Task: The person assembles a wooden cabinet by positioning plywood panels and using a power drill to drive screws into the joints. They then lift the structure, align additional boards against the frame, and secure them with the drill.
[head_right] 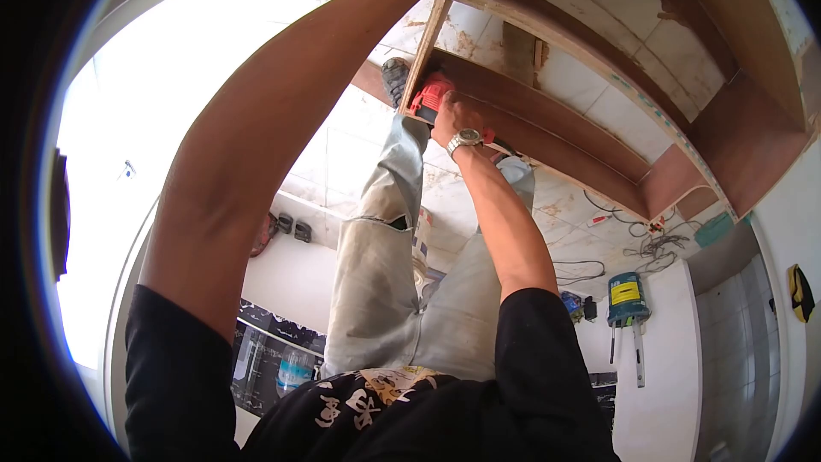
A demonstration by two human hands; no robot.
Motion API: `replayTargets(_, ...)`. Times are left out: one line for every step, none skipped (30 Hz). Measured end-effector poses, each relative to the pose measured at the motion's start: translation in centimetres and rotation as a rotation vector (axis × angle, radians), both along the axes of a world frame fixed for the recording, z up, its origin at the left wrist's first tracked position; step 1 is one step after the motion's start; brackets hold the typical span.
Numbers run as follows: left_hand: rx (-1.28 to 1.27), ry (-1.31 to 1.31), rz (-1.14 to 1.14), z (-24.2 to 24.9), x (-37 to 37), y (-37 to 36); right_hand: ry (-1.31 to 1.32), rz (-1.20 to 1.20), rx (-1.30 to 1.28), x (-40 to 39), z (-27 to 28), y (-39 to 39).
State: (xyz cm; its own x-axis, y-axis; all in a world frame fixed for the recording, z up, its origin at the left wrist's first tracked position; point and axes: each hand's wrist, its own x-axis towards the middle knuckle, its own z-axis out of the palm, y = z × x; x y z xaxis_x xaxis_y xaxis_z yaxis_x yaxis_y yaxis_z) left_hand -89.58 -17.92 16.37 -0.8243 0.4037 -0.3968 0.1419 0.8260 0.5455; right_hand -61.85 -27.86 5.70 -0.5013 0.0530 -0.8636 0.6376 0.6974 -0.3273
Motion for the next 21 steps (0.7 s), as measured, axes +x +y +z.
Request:
replayTargets(-0.001, 0.032, -0.005, -0.1, 0.1, 0.0, -0.006, -0.004, -0.006, -0.3, -0.5, 0.4)
replayTargets(0.002, 0.025, -0.011, -0.2, 0.2, -0.1, -0.016, -0.005, -0.013, -0.8, -1.1, 0.8)
replayTargets(0.005, 0.023, -0.015, -0.2, 0.2, -0.2, -0.021, -0.005, -0.020, -1.1, -1.6, 1.1)
replayTargets(0.009, 0.024, -0.019, -0.3, 0.1, -0.2, -0.017, -0.048, -0.012, -1.6, -1.5, 1.5)
replayTargets(0.015, 0.035, -0.018, -0.4, 0.0, -0.3, 0.007, -0.056, -0.020, -1.4, -2.6, 1.9)
replayTargets(0.020, 0.045, -0.015, -0.6, 0.0, -0.4, 0.030, -0.063, -0.030, -1.3, -3.7, 2.5)
replayTargets(0.025, 0.055, -0.014, -0.6, 0.0, -0.4, 0.053, -0.072, -0.038, -0.9, -4.8, 3.1)
replayTargets(0.023, 0.044, -0.010, -0.6, 0.1, -0.4, 0.075, -0.187, -0.047, -0.3, -5.4, 3.6)
replayTargets(0.021, 0.036, -0.005, -0.5, 0.1, -0.3, 0.100, -0.251, -0.074, 0.4, -5.8, 3.8)
replayTargets(0.017, 0.033, -0.002, -0.4, -0.1, -0.2, 0.130, -0.316, -0.105, 1.5, -7.0, 3.7)
replayTargets(0.023, 0.034, -0.004, -0.3, -0.1, -0.3, 0.156, -0.381, -0.141, 2.5, -7.7, 3.3)
replayTargets(0.025, 0.033, -0.007, -0.2, -0.2, -0.3, 0.163, -0.413, -0.152, 3.6, -8.2, 2.8)
replayTargets(0.029, 0.029, -0.012, -0.2, -0.2, -0.4, 0.151, -0.405, -0.136, 3.8, -7.2, 2.4)
replayTargets(0.016, 0.026, -0.014, -0.2, -0.2, -0.6, 0.135, -0.398, -0.118, 4.0, -5.7, 2.2)
replayTargets(0.005, 0.020, -0.017, -0.1, -0.2, -0.6, 0.118, -0.392, -0.098, 4.0, -4.4, 2.0)
replayTargets(-0.002, 0.016, -0.022, -0.1, -0.1, -0.5, 0.220, -0.455, -0.108, 6.0, -6.5, -0.1)
replayTargets(-0.004, 0.015, -0.022, -0.2, -0.1, -0.4, 0.182, -0.360, -0.075, 5.5, -5.5, -0.3)
replayTargets(-0.004, 0.013, -0.020, -0.3, -0.1, -0.3, 0.143, -0.265, -0.042, 5.2, -4.3, -0.3)
replayTargets(-0.003, 0.014, -0.019, -0.3, -0.1, -0.2, 0.107, -0.170, -0.008, 5.0, -3.9, -0.4)
replayTargets(0.010, 0.020, -0.015, -0.3, 0.0, -0.2, 0.196, -0.122, 0.043, 5.1, -4.4, -1.4)
replayTargets(0.022, 0.028, -0.010, -0.3, 0.1, -0.2, 0.153, -0.110, 0.025, 5.0, -4.7, -1.5)
